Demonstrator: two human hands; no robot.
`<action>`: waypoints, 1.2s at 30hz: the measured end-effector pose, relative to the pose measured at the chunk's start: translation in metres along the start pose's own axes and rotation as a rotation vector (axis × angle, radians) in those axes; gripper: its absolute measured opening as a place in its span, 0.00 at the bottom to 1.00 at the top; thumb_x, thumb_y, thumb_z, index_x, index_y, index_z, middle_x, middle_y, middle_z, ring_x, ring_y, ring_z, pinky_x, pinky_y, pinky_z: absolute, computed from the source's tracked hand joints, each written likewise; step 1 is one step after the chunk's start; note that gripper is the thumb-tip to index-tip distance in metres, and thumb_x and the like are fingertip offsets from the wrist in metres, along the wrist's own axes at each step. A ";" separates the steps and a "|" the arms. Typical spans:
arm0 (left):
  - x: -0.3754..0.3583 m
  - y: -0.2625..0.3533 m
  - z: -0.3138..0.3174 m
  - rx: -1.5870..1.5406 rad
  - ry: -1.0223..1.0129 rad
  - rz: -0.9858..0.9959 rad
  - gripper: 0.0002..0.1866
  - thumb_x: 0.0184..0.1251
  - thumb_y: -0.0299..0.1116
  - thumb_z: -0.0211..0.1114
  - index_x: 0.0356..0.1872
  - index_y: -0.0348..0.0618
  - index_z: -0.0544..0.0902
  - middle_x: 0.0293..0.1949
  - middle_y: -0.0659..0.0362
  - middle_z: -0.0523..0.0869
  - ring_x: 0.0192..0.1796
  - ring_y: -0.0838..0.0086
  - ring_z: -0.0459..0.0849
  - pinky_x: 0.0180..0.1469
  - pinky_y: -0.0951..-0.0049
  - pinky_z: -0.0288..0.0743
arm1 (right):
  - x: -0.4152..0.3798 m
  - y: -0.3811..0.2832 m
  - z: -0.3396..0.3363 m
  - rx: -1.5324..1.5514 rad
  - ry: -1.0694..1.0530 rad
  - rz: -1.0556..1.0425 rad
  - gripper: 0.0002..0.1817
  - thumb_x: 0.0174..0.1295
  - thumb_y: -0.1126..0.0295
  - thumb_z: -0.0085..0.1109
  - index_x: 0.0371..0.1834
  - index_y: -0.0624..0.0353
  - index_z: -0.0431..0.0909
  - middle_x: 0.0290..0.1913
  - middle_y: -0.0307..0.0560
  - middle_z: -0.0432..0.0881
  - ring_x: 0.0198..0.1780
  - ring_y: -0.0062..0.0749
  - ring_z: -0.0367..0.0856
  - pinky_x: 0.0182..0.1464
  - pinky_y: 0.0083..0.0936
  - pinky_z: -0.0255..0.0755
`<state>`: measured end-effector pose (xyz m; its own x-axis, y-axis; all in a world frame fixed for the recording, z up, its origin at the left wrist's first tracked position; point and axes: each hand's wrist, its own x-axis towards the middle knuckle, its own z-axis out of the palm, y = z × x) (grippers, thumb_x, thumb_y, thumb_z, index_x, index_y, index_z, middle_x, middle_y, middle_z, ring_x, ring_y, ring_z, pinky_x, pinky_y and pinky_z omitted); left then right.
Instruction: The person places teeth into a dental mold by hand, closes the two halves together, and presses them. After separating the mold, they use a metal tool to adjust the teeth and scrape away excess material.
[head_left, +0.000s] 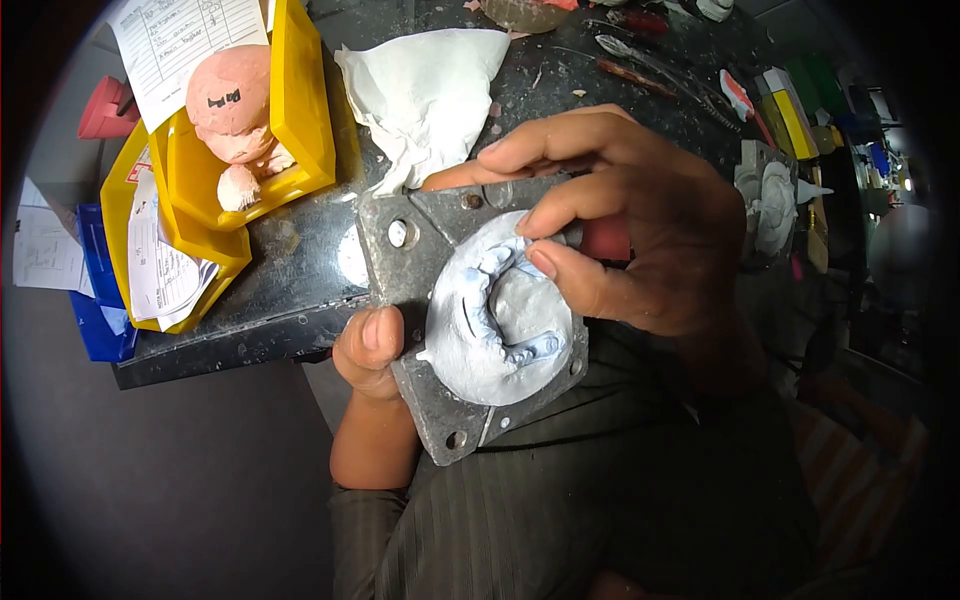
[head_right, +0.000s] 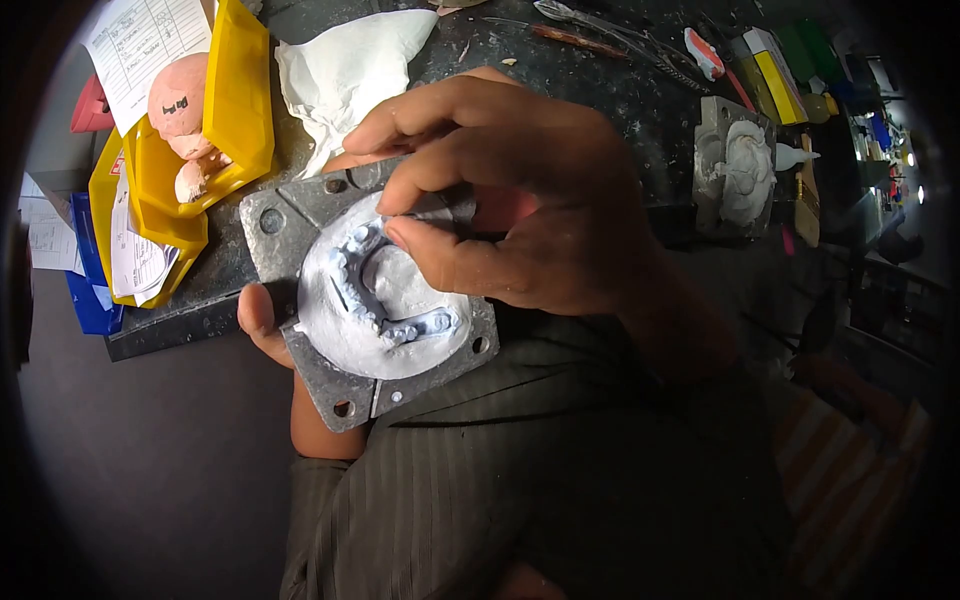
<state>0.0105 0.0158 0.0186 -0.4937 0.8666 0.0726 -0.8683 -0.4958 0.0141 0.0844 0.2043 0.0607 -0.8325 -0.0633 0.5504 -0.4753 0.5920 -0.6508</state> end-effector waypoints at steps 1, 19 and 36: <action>0.000 0.000 0.000 -0.019 -0.010 -0.005 0.62 0.47 0.60 0.77 0.75 0.22 0.62 0.62 0.37 0.79 0.63 0.54 0.85 0.67 0.59 0.82 | 0.000 0.000 0.000 0.000 -0.001 -0.001 0.17 0.46 0.90 0.64 0.39 0.62 0.82 0.56 0.63 0.84 0.54 0.45 0.91 0.51 0.37 0.90; -0.001 -0.001 0.002 -0.100 -0.040 0.005 0.62 0.51 0.58 0.75 0.77 0.21 0.57 0.63 0.30 0.78 0.64 0.48 0.84 0.67 0.55 0.83 | 0.003 -0.002 -0.003 -0.042 -0.048 -0.026 0.14 0.47 0.88 0.63 0.39 0.64 0.82 0.56 0.63 0.84 0.52 0.45 0.91 0.47 0.34 0.88; -0.004 0.005 0.008 0.406 0.205 -0.028 0.59 0.48 0.58 0.77 0.75 0.24 0.63 0.62 0.33 0.80 0.62 0.52 0.86 0.66 0.56 0.83 | 0.006 -0.011 -0.005 -0.065 -0.010 0.030 0.14 0.47 0.83 0.73 0.38 0.59 0.87 0.52 0.56 0.90 0.50 0.44 0.89 0.49 0.35 0.81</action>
<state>0.0090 0.0092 0.0260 -0.5048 0.8531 -0.1322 -0.8126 -0.4179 0.4063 0.0864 0.2009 0.0738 -0.8492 -0.0522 0.5255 -0.4304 0.6451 -0.6314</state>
